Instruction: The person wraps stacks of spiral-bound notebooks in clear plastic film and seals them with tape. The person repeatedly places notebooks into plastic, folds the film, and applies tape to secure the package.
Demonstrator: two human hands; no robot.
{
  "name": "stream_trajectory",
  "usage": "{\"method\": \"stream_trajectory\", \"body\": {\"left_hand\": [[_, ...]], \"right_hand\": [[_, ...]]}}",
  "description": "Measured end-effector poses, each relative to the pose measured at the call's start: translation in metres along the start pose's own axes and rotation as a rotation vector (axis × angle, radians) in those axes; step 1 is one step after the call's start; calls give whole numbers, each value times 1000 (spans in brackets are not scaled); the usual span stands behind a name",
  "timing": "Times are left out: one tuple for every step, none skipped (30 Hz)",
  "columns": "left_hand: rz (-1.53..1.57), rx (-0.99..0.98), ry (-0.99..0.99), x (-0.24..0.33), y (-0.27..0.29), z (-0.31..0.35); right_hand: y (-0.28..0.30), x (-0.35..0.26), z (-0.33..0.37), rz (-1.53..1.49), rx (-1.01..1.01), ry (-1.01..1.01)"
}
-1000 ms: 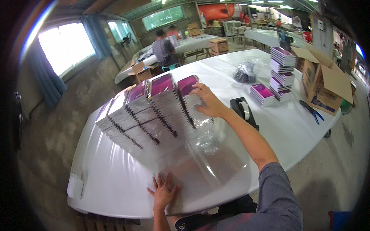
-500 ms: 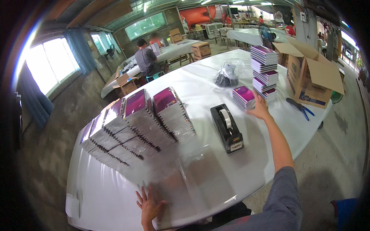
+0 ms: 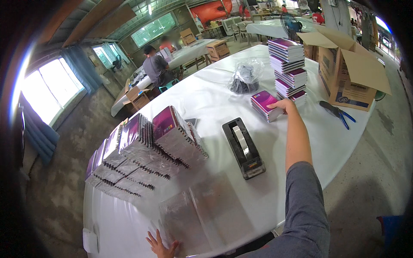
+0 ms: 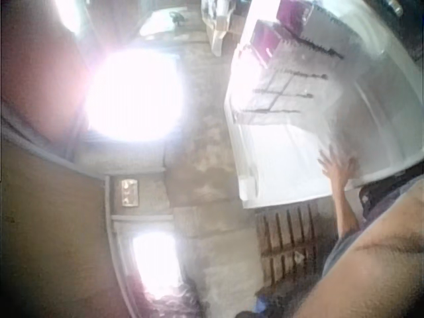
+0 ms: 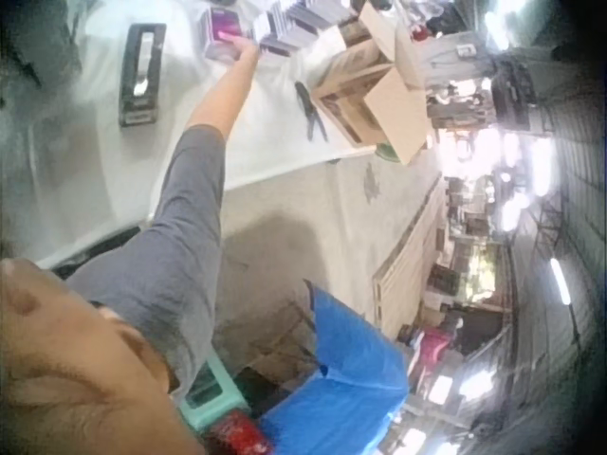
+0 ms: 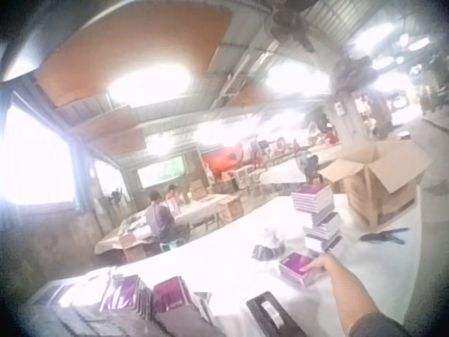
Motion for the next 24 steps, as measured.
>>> {"method": "stream_trajectory", "body": {"left_hand": [[12,24,21,-5,1,9],[23,36,21,-7,2,10],[34,47,22,-9,3,10],[36,68,10,-10,5,9],[40,87,0,-11,6,7],[44,105,-9,-11,7,7],[38,108,-7,-11,7,7],[34,113,-15,-7,10,2],[28,118,-15,-4,14,0],[37,107,-51,4,16,-7],[37,95,-64,11,19,-7],[39,84,-78,16,19,-6],[47,89,-51,17,19,-4],[55,106,-14,16,21,0],[62,123,22,12,22,3],[47,126,35,7,22,8],[39,134,40,0,20,10],[34,141,43,-4,18,11],[46,140,47,-7,17,11],[51,130,68,-10,17,17],[56,121,88,-12,18,23],[60,118,108,-13,19,28],[65,112,121,-12,22,30],[71,106,133,-12,24,31]], "right_hand": [[-8,-12,28,9,-69,1],[-1,-6,31,-29,11,-78],[-1,-7,37,-25,-3,-87],[0,-7,44,-20,-19,-96],[0,-7,51,-12,-33,-107],[-4,-10,53,-38,-75,-78],[-9,-13,56,-63,-118,-48],[-13,-13,51,-96,-152,-26],[-21,-16,45,-126,-194,-3],[-20,-10,19,-166,-212,6],[-29,-15,15,-197,-251,17],[-27,-15,9,-95,-176,-43],[-27,-10,7,-115,-152,-55],[-31,-14,11,-134,-136,-53],[-36,-17,17,-153,-121,-52],[-41,-18,15,-192,-176,-11],[-40,-14,12,-229,-222,-21],[-37,-11,7,-264,-266,-31],[-33,-5,0,-299,-306,-45],[-35,-6,2,-308,-286,-10],[-39,-6,2,-311,-266,-23],[-39,-4,3,-314,-246,-35],[-36,-1,5,-321,-217,-51],[-36,-4,-2,-280,-184,-38]]}}
Point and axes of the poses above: each hand's wrist, its own z-axis away from the middle knuckle, its own y-axis out of the back of the hand, x = y × z, the point moved 8 cm from there along -z, towards the middle knuckle, and after that the axes turned 13 degrees about -y, right-handed, at the moved point
